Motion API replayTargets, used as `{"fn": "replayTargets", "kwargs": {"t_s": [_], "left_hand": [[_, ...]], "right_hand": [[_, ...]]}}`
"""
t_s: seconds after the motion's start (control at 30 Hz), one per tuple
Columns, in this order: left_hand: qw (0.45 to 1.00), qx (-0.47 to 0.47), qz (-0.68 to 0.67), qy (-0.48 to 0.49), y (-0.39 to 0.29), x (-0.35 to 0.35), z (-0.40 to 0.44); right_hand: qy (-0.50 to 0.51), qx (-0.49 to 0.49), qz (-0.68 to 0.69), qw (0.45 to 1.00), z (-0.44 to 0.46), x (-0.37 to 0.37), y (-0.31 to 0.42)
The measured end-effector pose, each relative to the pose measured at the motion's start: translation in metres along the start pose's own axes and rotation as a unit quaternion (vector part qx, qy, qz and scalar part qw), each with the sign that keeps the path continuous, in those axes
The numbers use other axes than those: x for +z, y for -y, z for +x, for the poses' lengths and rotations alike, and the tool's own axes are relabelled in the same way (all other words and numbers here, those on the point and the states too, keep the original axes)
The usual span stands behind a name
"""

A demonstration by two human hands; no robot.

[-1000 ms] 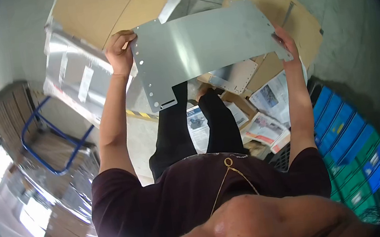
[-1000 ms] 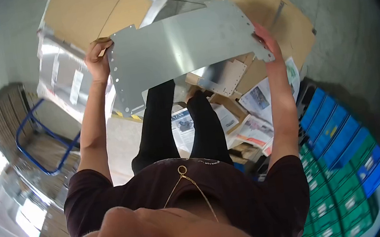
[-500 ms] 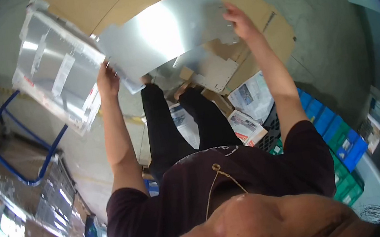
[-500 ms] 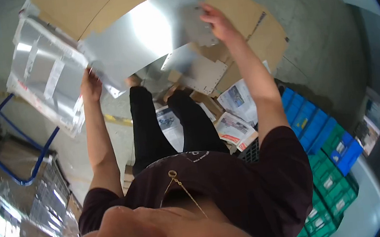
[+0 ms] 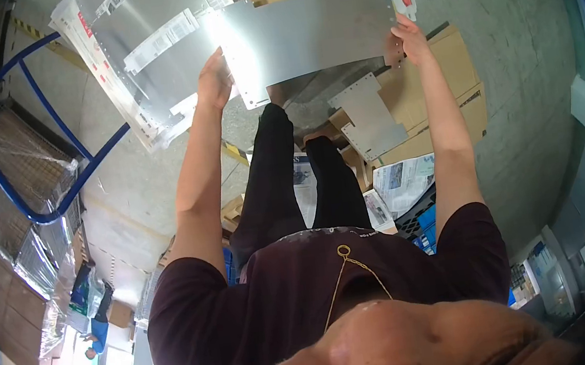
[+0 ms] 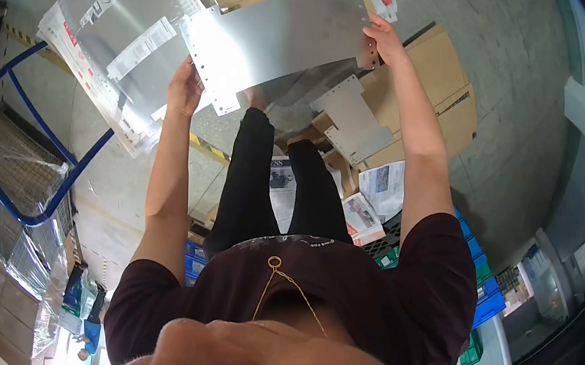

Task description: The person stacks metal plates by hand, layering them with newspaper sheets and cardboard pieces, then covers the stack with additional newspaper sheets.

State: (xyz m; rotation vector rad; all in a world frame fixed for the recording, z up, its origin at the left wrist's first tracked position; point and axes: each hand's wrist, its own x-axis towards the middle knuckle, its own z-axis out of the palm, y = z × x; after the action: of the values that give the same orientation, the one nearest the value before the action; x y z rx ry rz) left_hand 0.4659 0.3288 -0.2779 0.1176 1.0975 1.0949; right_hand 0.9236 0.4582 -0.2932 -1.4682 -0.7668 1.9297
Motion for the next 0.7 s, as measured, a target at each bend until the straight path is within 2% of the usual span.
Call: {"fn": "replayTargets", "kwargs": {"t_s": [0.1, 0.23, 0.27, 0.33, 0.43, 0.47, 0.53, 0.6, 0.7], "left_hand": [[0.988, -0.034, 0.086, -0.126, 0.002, 0.005, 0.016], [0.981, -0.046, 0.149, -0.115, 0.03, -0.006, 0.044], [0.972, -0.048, 0.167, -0.157, 0.033, 0.001, 0.051], [0.971, -0.02, 0.178, -0.157, 0.032, 0.008, 0.067], [0.966, 0.019, 0.193, -0.172, 0.014, 0.02, 0.094], [0.964, 0.025, 0.2, -0.175, 0.002, 0.024, 0.103], [0.962, 0.039, 0.186, -0.195, -0.025, 0.029, 0.123], [0.944, 0.1, 0.237, -0.207, -0.054, 0.024, 0.15], [0.926, 0.161, 0.246, -0.238, -0.066, -0.018, 0.213]], "right_hand": [[-0.062, 0.033, -0.124, 0.99, 0.027, 0.013, 0.005], [-0.122, 0.026, -0.207, 0.97, 0.067, 0.008, 0.003], [-0.126, 0.03, -0.212, 0.969, 0.075, 0.007, 0.007], [-0.136, 0.038, -0.221, 0.965, 0.086, 0.004, 0.022], [-0.15, -0.051, -0.154, 0.975, 0.113, 0.002, 0.034], [-0.122, -0.025, -0.168, 0.978, 0.122, -0.005, 0.041], [-0.137, 0.015, -0.168, 0.976, 0.135, 0.019, 0.065], [-0.127, 0.016, -0.168, 0.977, 0.154, 0.048, 0.088], [-0.09, -0.042, -0.169, 0.981, 0.188, 0.083, 0.099]]}}
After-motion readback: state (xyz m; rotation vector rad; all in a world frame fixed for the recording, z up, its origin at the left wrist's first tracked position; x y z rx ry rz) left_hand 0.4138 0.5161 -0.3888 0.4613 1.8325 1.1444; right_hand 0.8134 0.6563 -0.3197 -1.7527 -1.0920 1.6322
